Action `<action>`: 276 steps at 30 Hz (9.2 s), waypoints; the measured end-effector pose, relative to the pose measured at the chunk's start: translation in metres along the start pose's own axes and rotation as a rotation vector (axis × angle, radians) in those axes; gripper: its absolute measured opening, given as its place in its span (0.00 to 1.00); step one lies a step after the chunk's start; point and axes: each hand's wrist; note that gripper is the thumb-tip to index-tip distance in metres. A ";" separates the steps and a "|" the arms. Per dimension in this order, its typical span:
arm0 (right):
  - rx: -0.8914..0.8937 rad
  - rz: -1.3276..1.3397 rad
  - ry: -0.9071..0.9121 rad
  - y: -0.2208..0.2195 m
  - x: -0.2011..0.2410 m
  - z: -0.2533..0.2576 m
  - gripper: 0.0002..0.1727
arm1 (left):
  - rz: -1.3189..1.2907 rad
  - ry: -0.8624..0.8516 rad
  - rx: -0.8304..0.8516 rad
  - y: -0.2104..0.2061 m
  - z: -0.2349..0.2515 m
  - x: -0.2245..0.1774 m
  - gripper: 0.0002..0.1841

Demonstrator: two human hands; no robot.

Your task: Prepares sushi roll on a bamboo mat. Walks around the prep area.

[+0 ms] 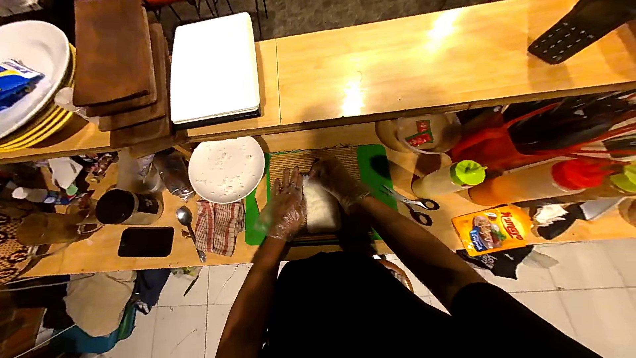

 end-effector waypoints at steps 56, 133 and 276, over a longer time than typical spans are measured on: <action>-0.110 -0.094 0.127 -0.010 -0.008 0.006 0.12 | 0.012 0.020 0.043 0.004 0.001 -0.002 0.33; -0.050 -0.035 0.096 -0.008 0.005 -0.045 0.15 | -0.065 0.013 0.054 0.010 -0.013 -0.018 0.35; 0.146 -0.465 0.755 -0.050 0.165 0.043 0.07 | -1.077 1.121 -0.958 0.102 -0.038 0.040 0.19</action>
Point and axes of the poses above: each hand's wrist, its own z-axis towards the middle knuckle, its own y-axis out of the back of the hand, x = y × z, and after that the axes turned 14 degrees about -y, right-handed
